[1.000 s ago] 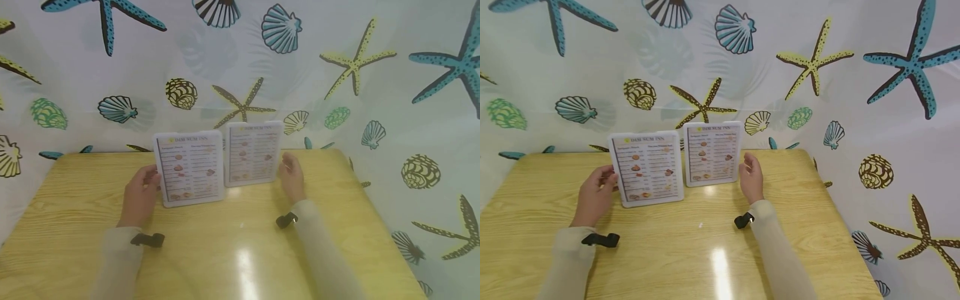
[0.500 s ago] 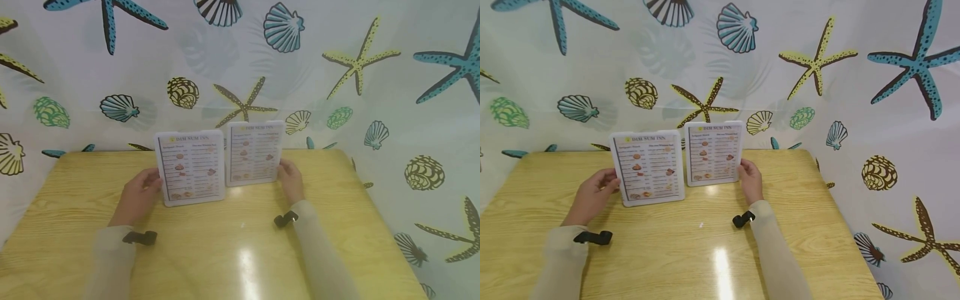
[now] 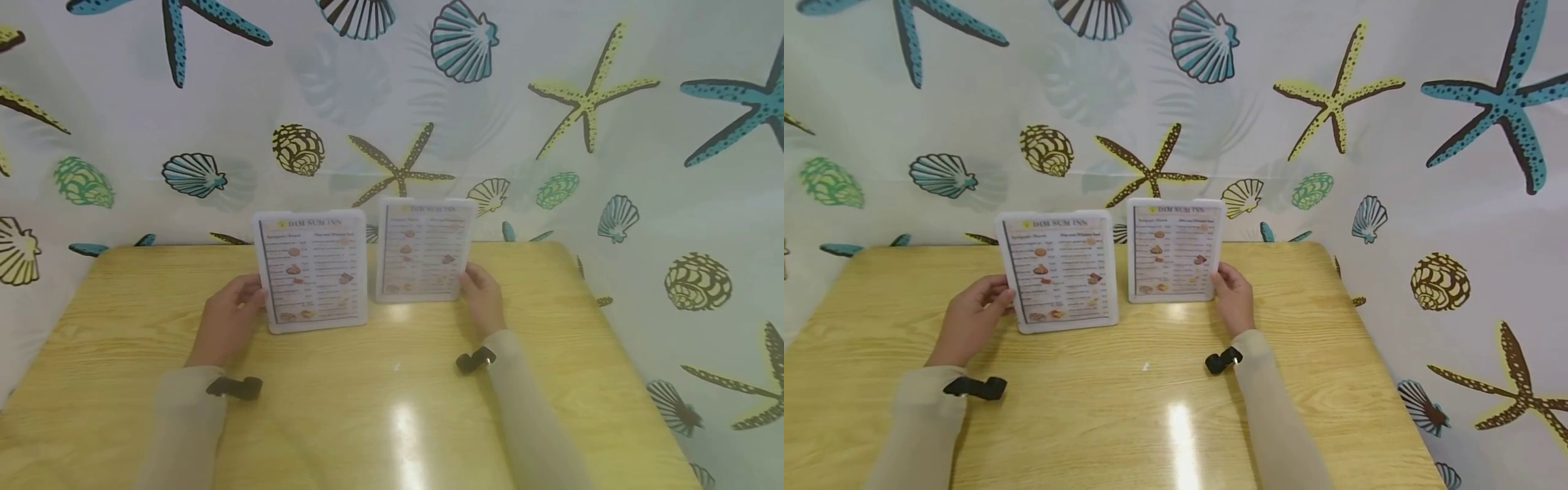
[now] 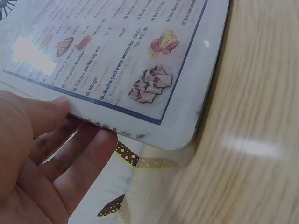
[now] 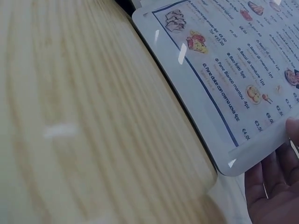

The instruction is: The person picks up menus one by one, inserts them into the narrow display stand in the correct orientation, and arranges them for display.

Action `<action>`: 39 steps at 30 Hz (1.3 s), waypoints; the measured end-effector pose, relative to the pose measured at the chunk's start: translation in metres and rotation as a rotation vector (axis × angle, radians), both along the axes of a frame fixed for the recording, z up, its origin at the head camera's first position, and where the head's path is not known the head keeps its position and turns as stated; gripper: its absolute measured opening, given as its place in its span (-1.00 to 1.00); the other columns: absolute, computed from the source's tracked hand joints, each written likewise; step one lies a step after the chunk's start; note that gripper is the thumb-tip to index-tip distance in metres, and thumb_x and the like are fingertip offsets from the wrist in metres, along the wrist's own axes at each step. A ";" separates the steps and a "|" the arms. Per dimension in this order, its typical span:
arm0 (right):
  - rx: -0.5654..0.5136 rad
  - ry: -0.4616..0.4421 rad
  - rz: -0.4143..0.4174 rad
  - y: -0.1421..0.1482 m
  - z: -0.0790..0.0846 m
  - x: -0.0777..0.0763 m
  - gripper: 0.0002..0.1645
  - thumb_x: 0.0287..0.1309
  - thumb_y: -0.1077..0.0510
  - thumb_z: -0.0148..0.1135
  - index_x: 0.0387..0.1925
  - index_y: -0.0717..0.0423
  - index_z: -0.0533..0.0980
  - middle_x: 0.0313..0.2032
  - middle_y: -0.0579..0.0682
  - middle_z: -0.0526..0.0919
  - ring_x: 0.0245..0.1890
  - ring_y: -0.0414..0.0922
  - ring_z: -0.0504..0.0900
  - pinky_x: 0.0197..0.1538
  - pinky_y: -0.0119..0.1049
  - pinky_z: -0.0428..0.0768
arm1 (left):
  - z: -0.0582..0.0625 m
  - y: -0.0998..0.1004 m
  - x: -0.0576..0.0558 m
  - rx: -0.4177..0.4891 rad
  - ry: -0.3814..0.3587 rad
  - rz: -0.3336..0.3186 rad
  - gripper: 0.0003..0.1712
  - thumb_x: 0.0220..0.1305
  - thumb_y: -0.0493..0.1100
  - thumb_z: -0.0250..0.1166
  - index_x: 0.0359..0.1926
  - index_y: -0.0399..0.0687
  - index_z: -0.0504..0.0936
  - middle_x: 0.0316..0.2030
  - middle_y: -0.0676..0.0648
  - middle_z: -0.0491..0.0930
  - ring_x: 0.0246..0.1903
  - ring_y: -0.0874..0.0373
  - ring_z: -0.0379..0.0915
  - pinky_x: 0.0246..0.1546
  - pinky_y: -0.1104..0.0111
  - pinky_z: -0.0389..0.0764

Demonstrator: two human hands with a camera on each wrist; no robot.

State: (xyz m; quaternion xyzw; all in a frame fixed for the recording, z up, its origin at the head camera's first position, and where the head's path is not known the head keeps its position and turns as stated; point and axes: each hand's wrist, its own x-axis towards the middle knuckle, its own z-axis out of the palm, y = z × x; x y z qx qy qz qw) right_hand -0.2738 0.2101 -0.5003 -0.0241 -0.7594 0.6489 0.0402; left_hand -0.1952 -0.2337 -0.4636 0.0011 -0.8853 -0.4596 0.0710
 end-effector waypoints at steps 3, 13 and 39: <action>0.000 0.004 -0.008 0.005 0.000 0.003 -0.60 0.53 0.03 0.13 0.27 0.03 0.56 0.23 -0.03 0.64 0.33 -0.08 0.52 0.43 -0.11 0.46 | 0.002 0.000 0.001 -0.007 -0.003 0.017 -0.46 0.62 0.11 0.05 0.34 -0.15 0.49 0.11 -0.26 0.64 0.22 -0.25 0.49 0.28 -0.25 0.42; -0.025 0.017 0.041 0.012 -0.002 0.010 -0.58 0.53 0.04 0.13 0.30 0.04 0.54 0.27 -0.05 0.62 0.36 -0.12 0.49 0.45 -0.17 0.44 | 0.002 -0.007 0.005 -0.010 -0.021 0.065 -0.41 0.63 0.13 -0.01 0.42 -0.15 0.43 0.21 -0.26 0.58 0.24 -0.23 0.46 0.24 -0.22 0.49; -0.007 -0.020 0.112 0.009 -0.004 0.013 -0.59 0.54 0.00 0.11 0.29 -0.02 0.55 0.31 -0.08 0.60 0.42 -0.14 0.42 0.53 -0.11 0.31 | -0.003 -0.014 0.015 0.024 -0.025 0.139 -0.37 0.63 0.18 -0.06 0.48 -0.07 0.38 0.24 -0.20 0.57 0.20 -0.10 0.46 0.21 -0.05 0.53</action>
